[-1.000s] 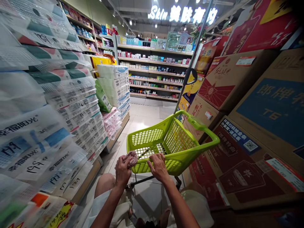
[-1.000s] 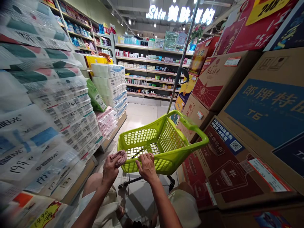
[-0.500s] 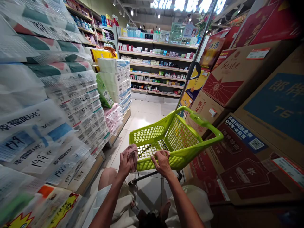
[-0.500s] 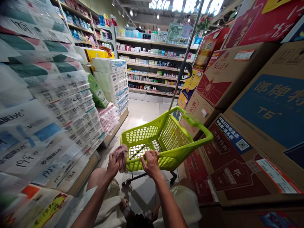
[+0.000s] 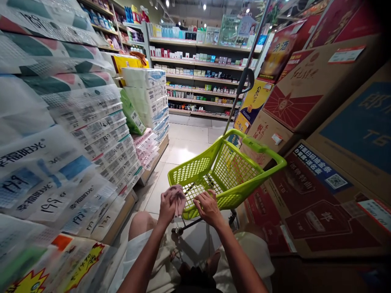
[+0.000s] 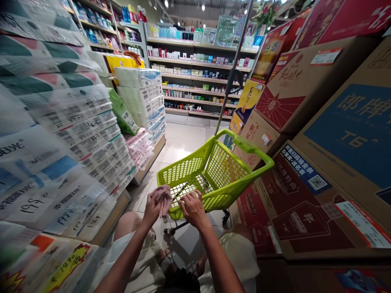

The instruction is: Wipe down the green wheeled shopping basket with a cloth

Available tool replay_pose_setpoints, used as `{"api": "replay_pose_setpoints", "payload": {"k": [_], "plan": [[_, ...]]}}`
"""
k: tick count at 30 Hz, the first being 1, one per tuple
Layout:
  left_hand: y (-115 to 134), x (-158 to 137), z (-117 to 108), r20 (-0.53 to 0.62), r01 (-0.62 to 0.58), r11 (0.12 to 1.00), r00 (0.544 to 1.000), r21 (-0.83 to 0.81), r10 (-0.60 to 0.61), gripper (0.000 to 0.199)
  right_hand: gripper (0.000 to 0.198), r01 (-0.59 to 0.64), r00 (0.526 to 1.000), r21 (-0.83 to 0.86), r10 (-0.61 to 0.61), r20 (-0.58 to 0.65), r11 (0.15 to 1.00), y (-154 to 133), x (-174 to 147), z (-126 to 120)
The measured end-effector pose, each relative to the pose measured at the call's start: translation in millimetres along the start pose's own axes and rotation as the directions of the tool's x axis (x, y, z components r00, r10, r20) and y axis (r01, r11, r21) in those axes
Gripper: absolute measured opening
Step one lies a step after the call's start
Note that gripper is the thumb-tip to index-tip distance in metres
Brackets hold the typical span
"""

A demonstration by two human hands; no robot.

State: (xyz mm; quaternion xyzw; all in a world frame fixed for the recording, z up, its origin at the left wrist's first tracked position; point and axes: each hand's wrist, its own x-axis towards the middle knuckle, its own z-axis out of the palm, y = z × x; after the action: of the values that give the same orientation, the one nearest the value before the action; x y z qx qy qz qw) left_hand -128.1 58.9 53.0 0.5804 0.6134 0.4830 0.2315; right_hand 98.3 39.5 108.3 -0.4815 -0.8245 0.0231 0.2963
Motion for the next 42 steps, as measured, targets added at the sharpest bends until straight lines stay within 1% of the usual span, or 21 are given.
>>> {"api": "replay_pose_setpoints", "payload": {"k": [2, 4, 6, 8, 10, 12, 15, 17, 20, 22, 24, 26, 28, 30, 32, 35, 37, 38, 39, 40, 42], "plan": [[-1, 22, 4, -0.087, 0.056, 0.998, 0.995, 0.02, -0.054, 0.029, 0.03, 0.005, 1.0, -0.012, -0.005, 0.015, 1.0, -4, 1, 2], [-4, 28, 7, -0.148, 0.08, 0.996, 0.986, 0.026, -0.075, 0.032, 0.032, 0.007, 1.0, -0.041, -0.006, 0.025, 0.999, -5, 0, 3], [-9, 16, 8, -0.158, 0.058, 0.998, 0.986, 0.021, -0.054, 0.034, 0.032, 0.015, 1.0, -0.068, -0.013, 0.029, 0.998, -4, -2, 3], [-15, -8, 6, -0.153, 0.032, 0.999, 0.988, 0.038, -0.026, 0.033, 0.034, 0.024, 0.999, -0.085, -0.022, 0.029, 0.996, -2, -5, 2], [-22, -31, -1, -0.159, 0.043, 0.994, 0.987, 0.102, -0.026, 0.029, 0.035, 0.03, 0.999, -0.089, -0.027, 0.029, 0.996, 0, -7, 2], [-26, -44, -13, -0.164, 0.06, 0.98, 0.986, 0.19, -0.029, 0.024, 0.035, 0.032, 0.999, -0.084, -0.03, 0.03, 0.996, 0, -8, 2], [-22, -44, -29, -0.123, 0.015, 0.966, 0.992, 0.259, 0.017, 0.019, 0.033, 0.028, 0.999, -0.08, -0.026, 0.023, 0.996, -1, -8, 4], [-14, -39, -32, -0.078, -0.036, 0.975, 0.995, 0.218, 0.054, 0.023, 0.032, 0.024, 1.0, -0.076, -0.023, 0.006, 0.997, -2, -8, 6], [0, -34, -15, -0.022, -0.061, 0.997, 0.998, 0.046, 0.062, 0.033, 0.031, 0.023, 0.999, -0.065, -0.025, -0.028, 0.998, -2, -8, 10], [7, -30, 2, -0.028, -0.03, 0.999, 0.999, -0.042, 0.029, 0.036, 0.03, 0.025, 0.999, -0.066, -0.028, -0.039, 0.997, -2, -7, 11], [12, -18, 16, -0.059, 0.012, 0.998, 0.998, -0.068, -0.016, 0.036, 0.029, 0.031, 0.999, -0.072, -0.034, -0.038, 0.997, -1, -6, 11], [16, 4, 21, -0.095, 0.058, 0.996, 0.993, -0.069, -0.065, 0.033, 0.029, 0.039, 0.998, -0.077, -0.042, -0.037, 0.996, -1, -5, 10], [19, 27, 20, -0.127, 0.122, 0.99, 0.983, -0.068, -0.13, 0.032, 0.03, 0.044, 0.998, -0.076, -0.048, -0.044, 0.996, -1, -4, 9], [20, 37, 18, -0.151, 0.181, 0.981, 0.97, -0.064, -0.189, 0.032, 0.03, 0.044, 0.997, -0.074, -0.049, -0.061, 0.996, -1, -4, 10], [18, 26, 19, -0.158, 0.195, 0.98, 0.967, -0.046, -0.2, 0.033, 0.03, 0.045, 0.995, -0.072, -0.051, -0.083, 0.996, -2, -5, 11], [11, -13, 26, -0.159, 0.144, 0.99, 0.977, -0.01, -0.144, 0.036, 0.028, 0.05, 0.992, -0.066, -0.057, -0.109, 0.997, -1, -9, 14], [10, -23, 28, -0.142, 0.135, 0.991, 0.981, 0.01, -0.132, 0.038, 0.028, 0.049, 0.991, -0.061, -0.056, -0.118, 0.997, -1, -10, 15], [12, -17, 26, -0.117, 0.144, 0.989, 0.983, 0.026, -0.14, 0.038, 0.029, 0.048, 0.991, -0.06, -0.055, -0.12, 0.997, -1, -10, 15], [17, -4, 23, -0.081, 0.156, 0.987, 0.985, 0.048, -0.152, 0.039, 0.029, 0.046, 0.991, -0.061, -0.053, -0.122, 0.997, -1, -10, 14], [22, 15, 19, -0.046, 0.179, 0.982, 0.983, 0.067, -0.176, 0.039, 0.029, 0.044, 0.991, -0.064, -0.051, -0.124, 0.997, -2, -10, 13], [34, 62, 10, -0.035, 0.271, 0.956, 0.962, 0.111, -0.269, 0.039, 0.03, 0.042, 0.991, -0.074, -0.051, -0.122, 0.996, -2, -8, 12]]}}
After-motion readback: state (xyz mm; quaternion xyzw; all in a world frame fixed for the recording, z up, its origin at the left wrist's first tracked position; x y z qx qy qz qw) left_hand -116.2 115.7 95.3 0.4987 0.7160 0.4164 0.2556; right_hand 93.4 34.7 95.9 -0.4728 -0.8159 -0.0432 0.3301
